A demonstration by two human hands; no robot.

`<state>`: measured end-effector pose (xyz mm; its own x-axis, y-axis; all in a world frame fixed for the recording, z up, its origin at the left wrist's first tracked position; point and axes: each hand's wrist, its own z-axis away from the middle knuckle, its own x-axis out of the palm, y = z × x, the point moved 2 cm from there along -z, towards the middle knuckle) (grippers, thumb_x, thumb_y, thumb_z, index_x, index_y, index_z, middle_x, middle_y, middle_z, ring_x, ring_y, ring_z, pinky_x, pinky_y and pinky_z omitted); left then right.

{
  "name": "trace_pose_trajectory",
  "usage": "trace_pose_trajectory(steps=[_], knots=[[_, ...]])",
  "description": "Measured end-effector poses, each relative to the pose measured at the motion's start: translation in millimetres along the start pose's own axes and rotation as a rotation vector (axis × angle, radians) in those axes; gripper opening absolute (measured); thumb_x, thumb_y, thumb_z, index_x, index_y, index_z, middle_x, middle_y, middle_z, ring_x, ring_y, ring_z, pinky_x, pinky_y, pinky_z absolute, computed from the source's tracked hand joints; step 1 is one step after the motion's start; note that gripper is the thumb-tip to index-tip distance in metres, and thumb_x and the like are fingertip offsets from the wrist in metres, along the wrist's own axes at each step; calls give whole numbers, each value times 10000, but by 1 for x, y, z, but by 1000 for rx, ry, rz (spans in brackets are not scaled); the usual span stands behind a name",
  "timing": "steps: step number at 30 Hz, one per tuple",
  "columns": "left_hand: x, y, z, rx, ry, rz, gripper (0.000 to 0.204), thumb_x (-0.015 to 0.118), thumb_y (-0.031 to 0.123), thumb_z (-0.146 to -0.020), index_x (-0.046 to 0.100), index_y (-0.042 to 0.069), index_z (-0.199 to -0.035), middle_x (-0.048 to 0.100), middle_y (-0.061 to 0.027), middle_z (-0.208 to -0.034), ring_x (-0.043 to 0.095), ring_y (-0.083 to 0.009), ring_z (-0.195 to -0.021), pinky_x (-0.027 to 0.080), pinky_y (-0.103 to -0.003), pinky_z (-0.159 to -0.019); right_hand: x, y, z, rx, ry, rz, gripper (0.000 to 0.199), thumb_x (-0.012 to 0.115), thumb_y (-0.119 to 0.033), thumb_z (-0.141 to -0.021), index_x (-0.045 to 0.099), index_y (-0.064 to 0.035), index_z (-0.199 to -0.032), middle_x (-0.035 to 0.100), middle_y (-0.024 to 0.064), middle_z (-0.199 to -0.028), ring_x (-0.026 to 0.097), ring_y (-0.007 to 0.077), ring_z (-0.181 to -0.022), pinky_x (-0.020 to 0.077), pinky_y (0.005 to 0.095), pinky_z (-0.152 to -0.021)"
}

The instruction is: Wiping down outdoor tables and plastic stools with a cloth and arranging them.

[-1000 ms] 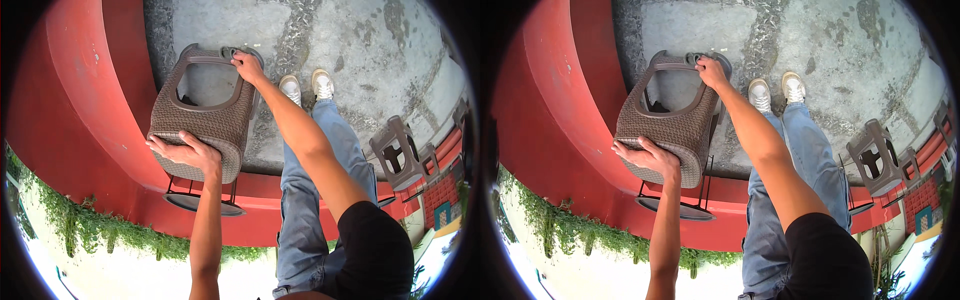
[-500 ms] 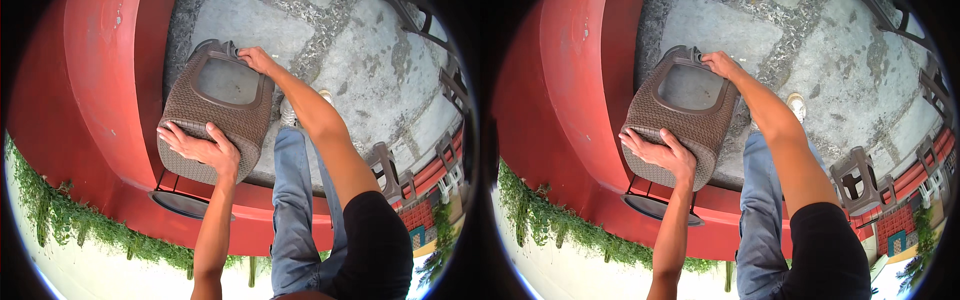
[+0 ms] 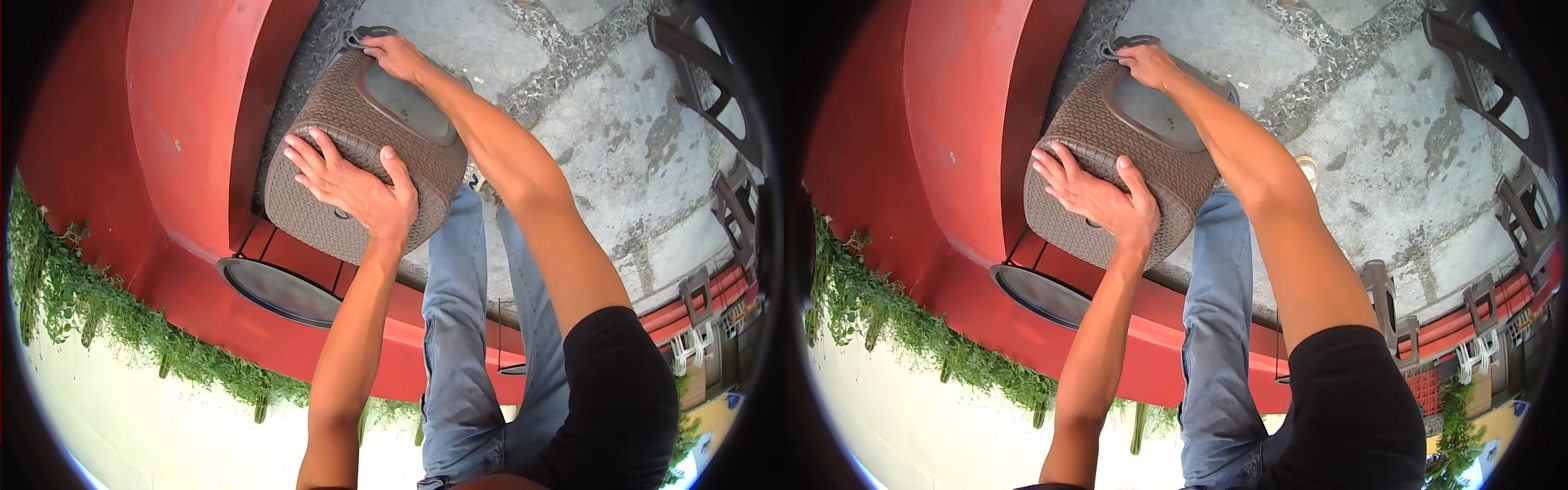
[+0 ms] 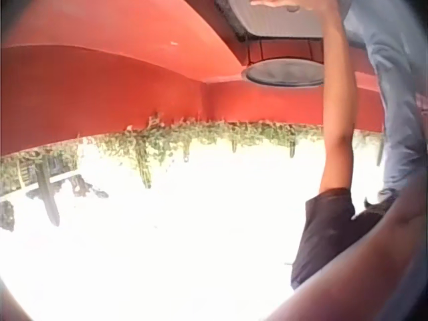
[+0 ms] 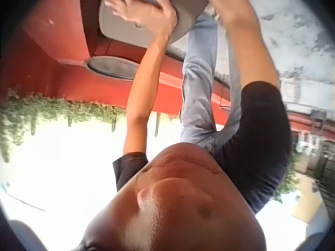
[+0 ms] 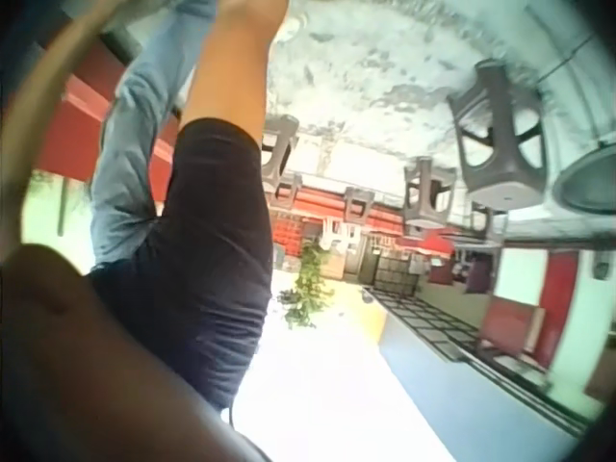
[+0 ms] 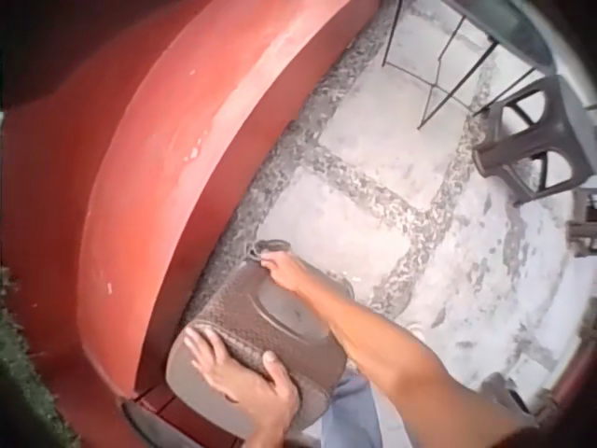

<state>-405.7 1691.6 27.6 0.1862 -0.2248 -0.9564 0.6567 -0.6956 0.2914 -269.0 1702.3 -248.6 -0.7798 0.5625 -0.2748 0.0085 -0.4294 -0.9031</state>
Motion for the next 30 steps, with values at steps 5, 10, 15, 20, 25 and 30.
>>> trace_pose_trajectory(steps=[5,10,15,20,25,30], knots=[[-4,-6,0,-17,-14,-25,880,563,435,-1002,211,-8,-1677,97,-311,-1752,48,-493,-1633,14,-676,-1266,-29,-83,75,88,-56,-345,339,698,-222,-1038,727,-51,-1329,764,165,-1282,731,178,-1119,540,313,-978],[4,7,-4,-44,15,20,896,576,421,-971,222,-11,-1672,127,-313,-1747,64,-502,-1628,23,-676,-1268,-34,-59,52,84,34,-267,387,642,-307,-1061,711,-25,-1316,686,126,-1420,654,320,-1324,504,371,-1099],[-1,27,-14,-90,-28,63,919,622,411,-933,247,-5,-1662,127,-266,-1761,55,-453,-1641,33,-658,-1280,-41,-54,-16,206,-141,-214,603,461,-535,-1121,774,-32,-1236,784,158,-1210,703,273,-1187,496,354,-1065],[-12,-11,6,-164,-30,10,969,668,447,-878,273,41,-1664,154,-239,-1762,114,-446,-1637,84,-659,-1288,-29,-173,42,28,-443,-535,597,452,-431,-1152,803,48,-1090,746,119,-1258,633,236,-1239,418,385,-1159],[-5,4,-2,-161,-88,70,934,639,474,-902,274,78,-1665,150,-212,-1770,116,-417,-1642,84,-655,-1290,-42,-144,14,-75,-355,-111,436,567,-360,-1119,798,3,-1191,766,129,-1226,652,196,-1191,483,349,-1076],[-4,1,-2,-167,-90,110,941,681,491,-894,303,109,-1666,191,-193,-1767,165,-402,-1633,107,-661,-1281,-19,-73,-51,264,-477,114,490,628,-411,-1070,761,23,-1252,776,152,-1247,679,180,-1164,496,339,-1042]])
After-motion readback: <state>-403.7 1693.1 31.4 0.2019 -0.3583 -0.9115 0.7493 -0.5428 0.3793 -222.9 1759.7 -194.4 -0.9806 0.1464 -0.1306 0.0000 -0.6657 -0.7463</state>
